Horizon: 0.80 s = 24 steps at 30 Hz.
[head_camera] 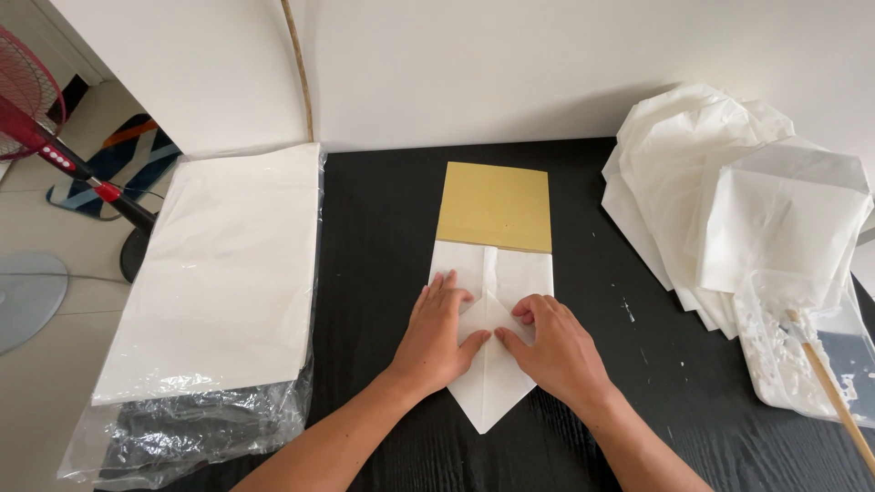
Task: The person folds a white sheet of paper on a black table, then uses a brush to apply white adhesive to the folded edges and presses them to seal. The process is repeated to form a small paper packet.
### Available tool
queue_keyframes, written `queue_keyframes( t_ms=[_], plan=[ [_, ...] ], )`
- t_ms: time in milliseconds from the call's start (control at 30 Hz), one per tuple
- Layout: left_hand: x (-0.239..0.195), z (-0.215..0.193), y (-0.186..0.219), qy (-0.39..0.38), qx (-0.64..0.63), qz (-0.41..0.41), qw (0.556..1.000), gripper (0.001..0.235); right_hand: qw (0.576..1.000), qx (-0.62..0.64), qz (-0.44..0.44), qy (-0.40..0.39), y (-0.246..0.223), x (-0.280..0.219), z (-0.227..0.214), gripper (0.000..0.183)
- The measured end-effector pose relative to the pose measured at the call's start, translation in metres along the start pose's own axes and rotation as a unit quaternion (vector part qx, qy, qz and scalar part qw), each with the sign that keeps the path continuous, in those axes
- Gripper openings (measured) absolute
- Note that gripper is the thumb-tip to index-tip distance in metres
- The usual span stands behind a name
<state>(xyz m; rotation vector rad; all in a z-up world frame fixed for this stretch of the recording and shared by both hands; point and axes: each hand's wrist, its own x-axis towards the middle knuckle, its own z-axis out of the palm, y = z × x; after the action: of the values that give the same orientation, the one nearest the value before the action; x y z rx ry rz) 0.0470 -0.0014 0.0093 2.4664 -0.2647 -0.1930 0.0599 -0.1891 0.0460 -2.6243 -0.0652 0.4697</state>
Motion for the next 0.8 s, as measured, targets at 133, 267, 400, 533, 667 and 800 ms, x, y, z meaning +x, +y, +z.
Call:
queue_keyframes(
  t_ms=[133, 267, 400, 533, 667, 800],
  plan=[
    [0.004, 0.004, -0.003, 0.015, 0.026, -0.011, 0.999, 0.062, 1.000, 0.019, 0.007, 0.013, -0.004, 0.001, 0.002, 0.047],
    [0.007, 0.006, -0.005, 0.032, 0.001, -0.014, 0.999, 0.055, 0.999, 0.031, 0.010, 0.019, -0.008, -0.001, 0.002, 0.046],
    [0.006, -0.004, 0.000, 0.032, -0.044, -0.043, 0.998, 0.053, 0.999, 0.033, 0.004, 0.022, -0.007, 0.000, 0.003, 0.044],
    [0.008, -0.008, -0.001, 0.031, -0.060, -0.056, 0.996, 0.055, 0.998, 0.053, 0.005, 0.017, -0.010, -0.003, 0.000, 0.043],
    [0.008, -0.013, 0.001, 0.018, -0.056, -0.054, 0.997, 0.050, 0.995, 0.097, 0.017, 0.018, -0.009, -0.005, 0.001, 0.042],
    [0.010, -0.020, 0.003, 0.008, -0.082, -0.075, 0.994, 0.029, 0.987, 0.159, 0.020, 0.017, -0.006, -0.005, 0.000, 0.037]
  ],
)
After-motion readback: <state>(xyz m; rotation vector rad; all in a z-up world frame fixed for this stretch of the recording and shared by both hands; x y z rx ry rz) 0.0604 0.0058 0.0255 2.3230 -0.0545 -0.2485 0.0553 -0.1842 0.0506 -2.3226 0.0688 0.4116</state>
